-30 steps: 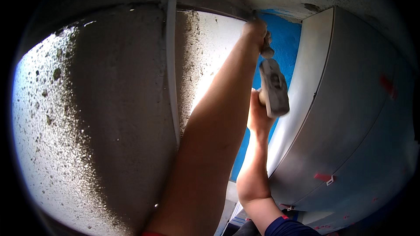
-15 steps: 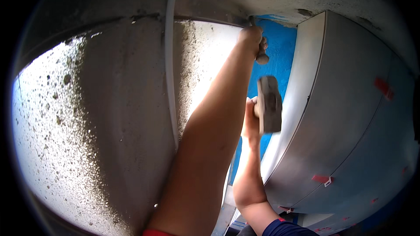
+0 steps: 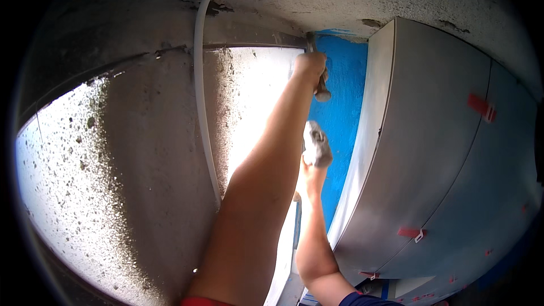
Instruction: The person uses a hammer and chisel to remove material from a wall corner, then uses a powered suction tool to position and press a tile piece onto the wall surface.
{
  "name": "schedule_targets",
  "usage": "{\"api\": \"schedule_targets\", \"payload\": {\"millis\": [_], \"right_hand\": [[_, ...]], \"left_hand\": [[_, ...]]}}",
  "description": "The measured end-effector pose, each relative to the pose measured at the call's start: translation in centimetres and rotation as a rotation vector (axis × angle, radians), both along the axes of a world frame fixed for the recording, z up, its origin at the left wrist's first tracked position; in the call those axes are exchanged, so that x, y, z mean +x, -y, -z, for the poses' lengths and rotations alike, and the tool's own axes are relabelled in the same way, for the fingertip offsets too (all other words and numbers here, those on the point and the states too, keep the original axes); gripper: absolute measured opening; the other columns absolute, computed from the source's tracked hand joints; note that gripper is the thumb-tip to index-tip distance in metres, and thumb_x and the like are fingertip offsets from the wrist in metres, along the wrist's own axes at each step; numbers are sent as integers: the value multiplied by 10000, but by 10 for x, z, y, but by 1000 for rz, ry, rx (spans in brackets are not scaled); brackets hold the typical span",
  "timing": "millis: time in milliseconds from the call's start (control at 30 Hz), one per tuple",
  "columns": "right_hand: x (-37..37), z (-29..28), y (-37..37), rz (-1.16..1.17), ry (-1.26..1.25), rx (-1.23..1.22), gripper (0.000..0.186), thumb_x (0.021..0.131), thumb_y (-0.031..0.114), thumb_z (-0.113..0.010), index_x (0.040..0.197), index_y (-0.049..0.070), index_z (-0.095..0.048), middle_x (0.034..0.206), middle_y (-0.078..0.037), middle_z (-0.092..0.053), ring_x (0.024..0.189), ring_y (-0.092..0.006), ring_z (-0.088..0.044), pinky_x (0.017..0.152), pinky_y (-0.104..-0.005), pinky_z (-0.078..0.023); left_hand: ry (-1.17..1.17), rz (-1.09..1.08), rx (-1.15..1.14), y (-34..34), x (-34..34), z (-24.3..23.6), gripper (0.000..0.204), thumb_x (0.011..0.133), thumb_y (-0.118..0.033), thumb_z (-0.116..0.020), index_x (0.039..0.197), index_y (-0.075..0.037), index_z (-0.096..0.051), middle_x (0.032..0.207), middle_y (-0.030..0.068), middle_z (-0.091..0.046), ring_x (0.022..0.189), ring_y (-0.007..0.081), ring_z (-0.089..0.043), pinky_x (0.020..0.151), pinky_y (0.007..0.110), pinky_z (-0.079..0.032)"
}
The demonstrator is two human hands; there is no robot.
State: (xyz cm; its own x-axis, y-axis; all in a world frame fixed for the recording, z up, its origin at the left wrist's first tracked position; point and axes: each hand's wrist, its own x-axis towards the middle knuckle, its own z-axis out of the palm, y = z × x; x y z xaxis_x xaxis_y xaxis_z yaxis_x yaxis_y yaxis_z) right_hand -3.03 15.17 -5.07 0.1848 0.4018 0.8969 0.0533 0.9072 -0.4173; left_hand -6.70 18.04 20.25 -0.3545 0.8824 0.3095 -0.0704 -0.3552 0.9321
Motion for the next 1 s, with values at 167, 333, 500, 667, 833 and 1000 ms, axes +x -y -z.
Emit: {"api": "schedule_targets", "payload": {"millis": [167,333,500,667,833,1000], "right_hand": [[-3,23,44,-116,-64,-207,204,821,20,-684,1007,-36,-620,824,-92,-669,728,-144,-609,674,-303,-491],[3,10,55,20,-79,-124,108,835,13,-658,924,-23,-608,700,-38,-615,637,-103,-555,597,-291,-460],[4,9,47,-62,-143,-95,79,835,0,-645,900,-21,-605,702,-43,-611,625,-94,-542,580,-281,-453],[1,-2,45,-11,-71,-58,104,820,-3,-639,911,-27,-596,716,-52,-608,633,-92,-539,560,-269,-452],[-16,20,20,-210,-197,25,73,807,-18,-630,827,15,-569,685,-27,-560,621,-76,-509,554,-243,-416],[-9,12,2,347,-155,154,185,816,81,-728,990,37,-682,838,-107,-686,814,-224,-671,757,-339,-529]], "left_hand": [[-389,-327,-63,-9,-6,18,248,913,-218,-569,943,9,-664,777,143,-617,685,263,-607,605,391,-462],[-788,-494,-53,-19,-9,9,364,885,-235,-480,1022,28,-692,1050,254,-679,968,375,-665,837,432,-522],[-906,-452,44,-26,-15,3,322,872,-181,-492,999,42,-687,1016,257,-686,912,372,-684,783,446,-535],[-516,-394,-39,-6,-10,5,220,854,-104,-611,1045,-96,-720,1041,188,-687,884,286,-696,724,388,-565],[-651,-456,61,-22,-23,12,200,880,-136,-566,985,-27,-696,1001,191,-687,895,308,-685,762,397,-548],[-703,-438,233,-41,-18,12,282,848,-138,-507,951,68,-670,991,276,-675,931,397,-667,784,439,-531]]}}
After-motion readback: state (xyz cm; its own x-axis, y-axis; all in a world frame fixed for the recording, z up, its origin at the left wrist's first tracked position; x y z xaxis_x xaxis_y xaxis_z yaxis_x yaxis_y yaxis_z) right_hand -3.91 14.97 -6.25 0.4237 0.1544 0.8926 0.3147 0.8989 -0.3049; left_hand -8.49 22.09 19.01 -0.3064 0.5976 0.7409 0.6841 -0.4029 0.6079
